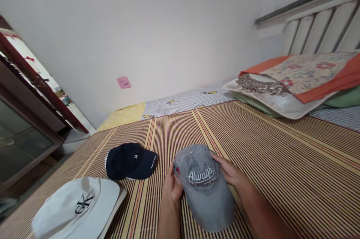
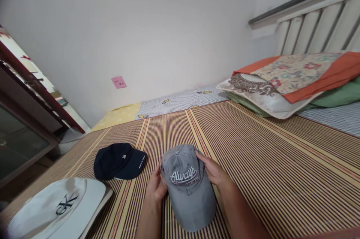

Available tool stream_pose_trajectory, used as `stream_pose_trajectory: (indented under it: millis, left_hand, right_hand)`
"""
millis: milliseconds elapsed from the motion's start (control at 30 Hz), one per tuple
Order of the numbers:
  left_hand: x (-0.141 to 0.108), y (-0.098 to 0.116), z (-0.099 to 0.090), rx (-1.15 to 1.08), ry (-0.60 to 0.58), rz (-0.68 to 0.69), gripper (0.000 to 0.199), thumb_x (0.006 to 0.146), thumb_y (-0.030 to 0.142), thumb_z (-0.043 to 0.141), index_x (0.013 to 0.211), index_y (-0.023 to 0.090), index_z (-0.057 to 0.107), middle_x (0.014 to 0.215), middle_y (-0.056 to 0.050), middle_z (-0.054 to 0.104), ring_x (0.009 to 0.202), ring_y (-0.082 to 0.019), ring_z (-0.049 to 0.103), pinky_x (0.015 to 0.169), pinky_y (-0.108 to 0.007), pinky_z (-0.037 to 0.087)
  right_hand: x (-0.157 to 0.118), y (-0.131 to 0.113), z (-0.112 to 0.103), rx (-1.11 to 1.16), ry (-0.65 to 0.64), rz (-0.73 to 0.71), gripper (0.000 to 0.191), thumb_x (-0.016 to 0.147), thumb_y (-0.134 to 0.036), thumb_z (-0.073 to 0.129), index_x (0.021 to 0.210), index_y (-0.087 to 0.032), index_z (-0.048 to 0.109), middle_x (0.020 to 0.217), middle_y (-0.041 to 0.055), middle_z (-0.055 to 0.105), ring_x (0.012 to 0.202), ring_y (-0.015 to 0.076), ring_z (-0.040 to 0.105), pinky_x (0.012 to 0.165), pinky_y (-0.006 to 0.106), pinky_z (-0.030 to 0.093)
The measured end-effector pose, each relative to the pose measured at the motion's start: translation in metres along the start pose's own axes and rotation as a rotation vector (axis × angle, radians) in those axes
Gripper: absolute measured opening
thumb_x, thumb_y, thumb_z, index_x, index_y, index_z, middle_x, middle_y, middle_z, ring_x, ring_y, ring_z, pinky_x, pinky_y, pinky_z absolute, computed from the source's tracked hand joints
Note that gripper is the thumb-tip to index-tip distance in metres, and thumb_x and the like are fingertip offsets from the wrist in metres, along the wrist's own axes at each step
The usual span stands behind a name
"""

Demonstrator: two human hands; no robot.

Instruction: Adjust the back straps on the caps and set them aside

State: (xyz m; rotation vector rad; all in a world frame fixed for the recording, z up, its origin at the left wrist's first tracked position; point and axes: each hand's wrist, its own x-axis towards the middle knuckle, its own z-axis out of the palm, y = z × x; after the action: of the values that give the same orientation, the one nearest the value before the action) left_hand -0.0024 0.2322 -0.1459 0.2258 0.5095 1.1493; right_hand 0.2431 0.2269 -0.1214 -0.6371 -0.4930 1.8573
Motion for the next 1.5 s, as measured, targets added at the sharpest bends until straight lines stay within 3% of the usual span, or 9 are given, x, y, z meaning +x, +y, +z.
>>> stream_pose_trajectory:
  millis: [267,367,500,633,833,967,1267,1433,1500]
  left_hand:
    - [0.004,-0.003,-0.007,-0.016,0.042,0.042,0.044,0.109,0.022,0.034,0.138,0.018,0.066,0.084,-0.007,0.084,0.088,-0.020,0.080,0.108,-0.036,0.053]
    - [0.003,-0.003,-0.007,-0.004,0.048,0.041,0.042,0.108,0.020,0.035,0.127,0.017,0.072,0.087,-0.009,0.084,0.089,-0.021,0.080,0.102,-0.037,0.056]
    - [0.000,-0.003,-0.002,0.019,0.053,0.024,0.034,0.107,0.024,0.045,0.097,0.016,0.076,0.091,-0.011,0.084,0.084,-0.022,0.079,0.088,-0.038,0.060]
    - [0.000,-0.007,0.005,0.032,0.061,0.034,0.033,0.106,0.019,0.045,0.095,0.014,0.076,0.091,-0.011,0.084,0.084,-0.021,0.079,0.089,-0.036,0.059]
    - [0.000,-0.009,0.012,0.055,0.104,0.051,0.033,0.105,0.014,0.043,0.095,0.013,0.074,0.086,-0.011,0.083,0.079,-0.019,0.079,0.080,-0.030,0.060]
    - [-0.004,-0.009,0.015,0.057,0.127,0.059,0.028,0.102,0.013,0.046,0.097,0.013,0.074,0.087,-0.011,0.083,0.082,-0.020,0.079,0.080,-0.030,0.061]
    - [-0.020,-0.028,0.024,0.097,0.204,0.026,0.020,0.098,0.012,0.057,0.090,0.008,0.074,0.076,-0.012,0.080,0.066,-0.020,0.077,0.067,-0.026,0.061]
    - [-0.026,-0.041,0.027,0.073,0.239,0.062,0.026,0.095,0.006,0.054,0.083,0.011,0.077,0.078,-0.014,0.081,0.093,-0.030,0.080,0.090,-0.041,0.063]
    - [-0.026,-0.042,0.030,0.047,0.248,0.094,0.028,0.095,0.006,0.054,0.083,0.014,0.078,0.082,-0.014,0.082,0.102,-0.030,0.078,0.098,-0.040,0.061]
  right_hand:
    - [0.005,-0.006,-0.011,-0.077,0.077,-0.146,0.024,0.073,-0.023,0.090,0.096,-0.020,0.082,0.103,0.0056,0.086,0.120,0.0296,0.073,0.118,0.046,0.048]
    - [0.008,-0.006,-0.016,-0.098,0.106,-0.200,0.026,0.070,-0.023,0.092,0.094,-0.022,0.082,0.103,0.0045,0.086,0.123,0.0288,0.072,0.120,0.045,0.045]
    - [0.012,-0.008,-0.020,-0.108,0.127,-0.259,0.029,0.070,-0.032,0.092,0.095,-0.021,0.082,0.106,0.0063,0.085,0.128,0.0291,0.068,0.121,0.044,0.043]
    - [0.014,-0.010,-0.022,-0.127,0.149,-0.295,0.028,0.072,-0.035,0.090,0.094,-0.021,0.082,0.108,0.0060,0.085,0.126,0.0282,0.069,0.120,0.044,0.043]
    - [0.007,-0.014,-0.025,-0.200,0.169,-0.213,0.025,0.077,-0.036,0.086,0.096,-0.019,0.081,0.094,0.0084,0.085,0.097,0.0290,0.080,0.096,0.044,0.060]
    - [-0.015,-0.017,-0.034,-0.262,0.195,-0.126,0.030,0.079,-0.038,0.087,0.100,-0.017,0.081,0.085,0.0112,0.084,0.082,0.0270,0.080,0.079,0.039,0.062]
    - [-0.062,-0.006,-0.028,-0.290,0.212,-0.181,0.037,0.067,-0.036,0.095,0.098,-0.019,0.083,0.096,0.0118,0.084,0.094,0.0283,0.079,0.101,0.045,0.056]
    - [-0.069,0.002,-0.023,-0.292,0.240,-0.223,0.045,0.062,-0.044,0.096,0.099,-0.022,0.083,0.104,0.0107,0.085,0.110,0.0326,0.076,0.118,0.055,0.042]
    - [-0.076,0.011,-0.030,-0.274,0.298,-0.231,0.046,0.061,-0.044,0.096,0.099,-0.023,0.083,0.108,0.0123,0.084,0.118,0.0354,0.073,0.121,0.057,0.039]
